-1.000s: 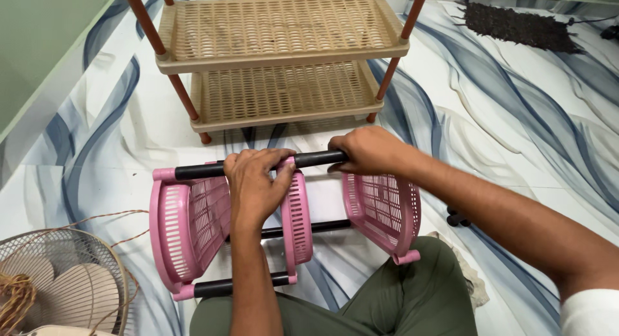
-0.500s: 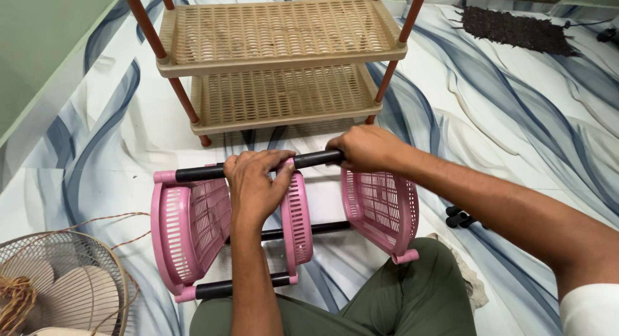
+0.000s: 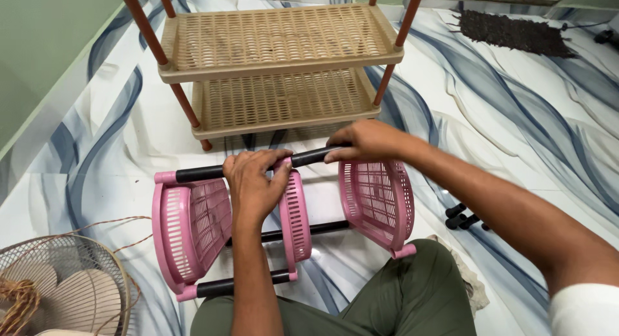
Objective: The person disassembles a pink plastic three-tier rack by removing the black support rods and end caps, then separates the pink baskets from the frame. The parts are laid out on the floor.
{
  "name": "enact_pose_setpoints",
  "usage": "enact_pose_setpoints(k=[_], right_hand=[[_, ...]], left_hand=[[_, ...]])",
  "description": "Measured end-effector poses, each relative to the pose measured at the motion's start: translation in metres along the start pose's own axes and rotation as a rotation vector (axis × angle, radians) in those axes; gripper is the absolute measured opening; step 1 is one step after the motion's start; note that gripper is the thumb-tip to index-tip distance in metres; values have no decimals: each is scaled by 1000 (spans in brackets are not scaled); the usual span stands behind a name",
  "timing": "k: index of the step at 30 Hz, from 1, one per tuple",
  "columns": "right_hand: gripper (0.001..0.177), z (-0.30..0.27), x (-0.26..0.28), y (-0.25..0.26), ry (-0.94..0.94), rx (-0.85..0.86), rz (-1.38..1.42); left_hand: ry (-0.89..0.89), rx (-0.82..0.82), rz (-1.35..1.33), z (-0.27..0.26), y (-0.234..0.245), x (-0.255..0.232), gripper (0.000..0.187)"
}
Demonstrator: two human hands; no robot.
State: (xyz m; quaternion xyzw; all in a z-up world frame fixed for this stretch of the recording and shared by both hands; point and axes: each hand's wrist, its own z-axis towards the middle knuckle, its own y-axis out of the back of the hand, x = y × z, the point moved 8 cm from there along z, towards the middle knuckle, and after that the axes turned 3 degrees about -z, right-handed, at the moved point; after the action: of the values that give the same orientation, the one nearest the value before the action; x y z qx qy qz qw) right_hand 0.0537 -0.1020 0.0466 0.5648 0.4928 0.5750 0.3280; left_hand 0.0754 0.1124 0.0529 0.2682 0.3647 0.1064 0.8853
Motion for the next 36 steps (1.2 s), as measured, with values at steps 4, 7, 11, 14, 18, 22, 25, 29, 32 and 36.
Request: enact_pose_setpoints(k=[4, 7, 11, 14, 18, 22, 25, 29, 32, 36], right_hand=[[44, -29, 21, -8, 162, -283, -294], [39, -35, 25, -14, 199, -294, -257], [38, -28, 20, -6, 80, -114, -266], [33, -20, 26, 4, 117, -23, -208], [33, -28, 33, 10, 153, -112, -167], [38, -34, 25, 5, 97, -152, -195], [38, -34, 12, 5, 70, -154, -206], [41, -41, -2, 12, 141, -161, 68], [34, -58, -33, 12, 0, -198, 325], [38, -59, -64, -1, -205, -121, 535]], left_hand=[[37, 25, -10, -1, -5, 6, 18], [14, 8, 3, -1, -3, 4, 17], [51, 35, -8, 1, -5, 3, 18], [97, 50, -1, -1, -4, 6, 18], [92, 18, 5, -1, -4, 8, 18], [108, 30, 6, -2, -7, 14, 21], [87, -4, -2, 0, -10, 12, 19], [107, -4, 17, 1, -7, 15, 18], [85, -15, 2, -1, -6, 12, 18], [77, -1, -10, -1, -10, 10, 18]])
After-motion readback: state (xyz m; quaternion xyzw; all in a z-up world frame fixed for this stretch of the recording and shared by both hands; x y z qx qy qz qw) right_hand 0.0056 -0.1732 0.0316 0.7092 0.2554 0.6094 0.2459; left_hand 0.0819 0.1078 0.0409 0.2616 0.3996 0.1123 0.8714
